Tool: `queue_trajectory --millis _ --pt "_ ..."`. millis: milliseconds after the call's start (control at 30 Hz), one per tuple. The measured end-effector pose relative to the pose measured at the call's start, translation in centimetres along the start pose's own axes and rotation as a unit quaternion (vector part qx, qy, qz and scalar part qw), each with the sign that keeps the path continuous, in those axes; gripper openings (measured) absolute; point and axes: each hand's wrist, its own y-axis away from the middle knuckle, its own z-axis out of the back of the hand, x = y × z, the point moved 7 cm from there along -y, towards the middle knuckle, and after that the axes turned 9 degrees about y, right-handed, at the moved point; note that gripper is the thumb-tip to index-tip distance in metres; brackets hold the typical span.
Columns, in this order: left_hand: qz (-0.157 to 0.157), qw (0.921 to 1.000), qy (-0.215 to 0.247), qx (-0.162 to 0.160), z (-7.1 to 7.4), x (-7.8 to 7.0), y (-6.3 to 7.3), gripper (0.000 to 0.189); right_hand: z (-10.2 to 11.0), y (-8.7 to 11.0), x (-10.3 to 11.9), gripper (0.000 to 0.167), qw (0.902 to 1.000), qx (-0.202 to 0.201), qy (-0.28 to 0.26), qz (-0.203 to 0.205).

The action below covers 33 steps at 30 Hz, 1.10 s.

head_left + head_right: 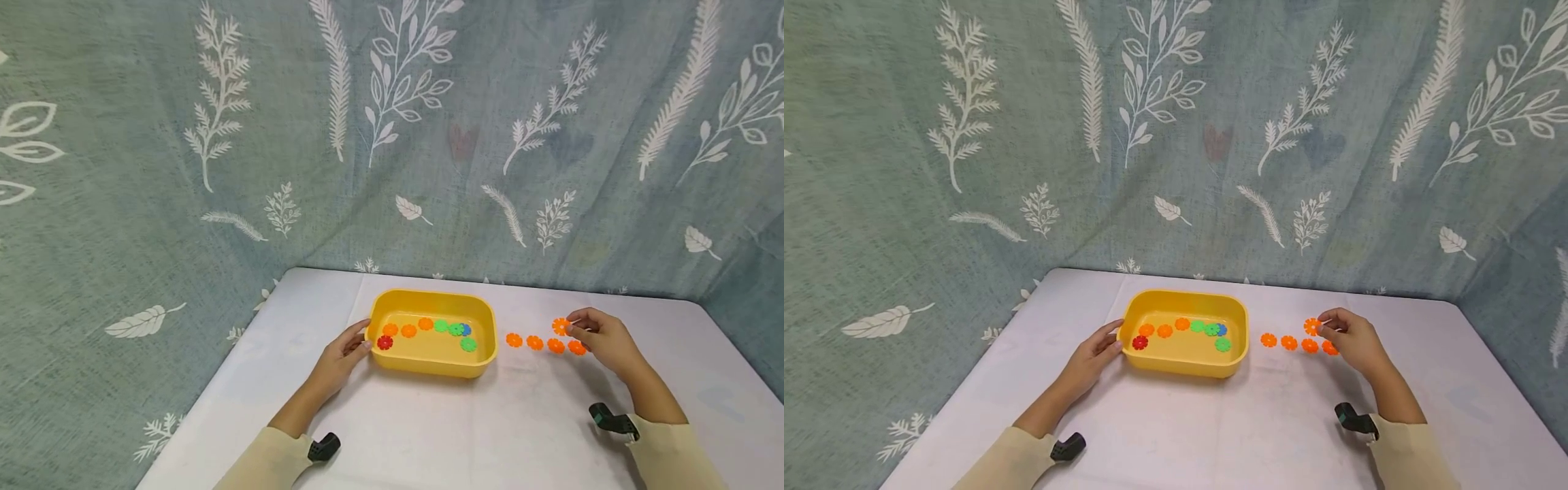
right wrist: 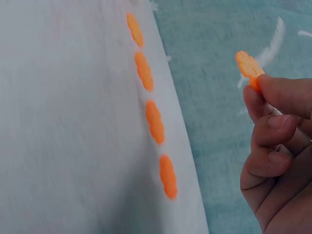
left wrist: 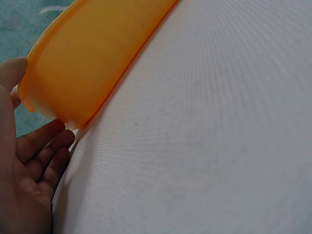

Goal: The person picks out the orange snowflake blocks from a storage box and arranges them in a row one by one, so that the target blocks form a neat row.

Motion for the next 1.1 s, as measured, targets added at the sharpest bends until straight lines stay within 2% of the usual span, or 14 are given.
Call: queue_trajectory --millis 167,367,767,1100 --pt "-0.006 1.0000 -0.005 -0.003 0.3 -0.2 -0.1 0.048 1.0 0.0 -1.2 0.031 0.9995 -0.019 0.020 -0.016" --pt "0.001 1.0000 -0.003 -0.002 0.7 -0.3 -0.3 0.048 1.2 0.0 -3.1 0.031 0.9985 -0.028 0.024 -0.039" --pt "0.004 1.0000 -0.002 0.002 0.4 -0.2 -0.1 0.048 1.1 0.4 -6.0 0.029 0.9945 -0.042 0.074 -0.062" --pt "0.005 0.9999 0.004 0.008 -0.1 -0.2 0.0 0.048 1.2 0.8 -7.8 0.028 0.9884 -0.036 0.104 -0.104"
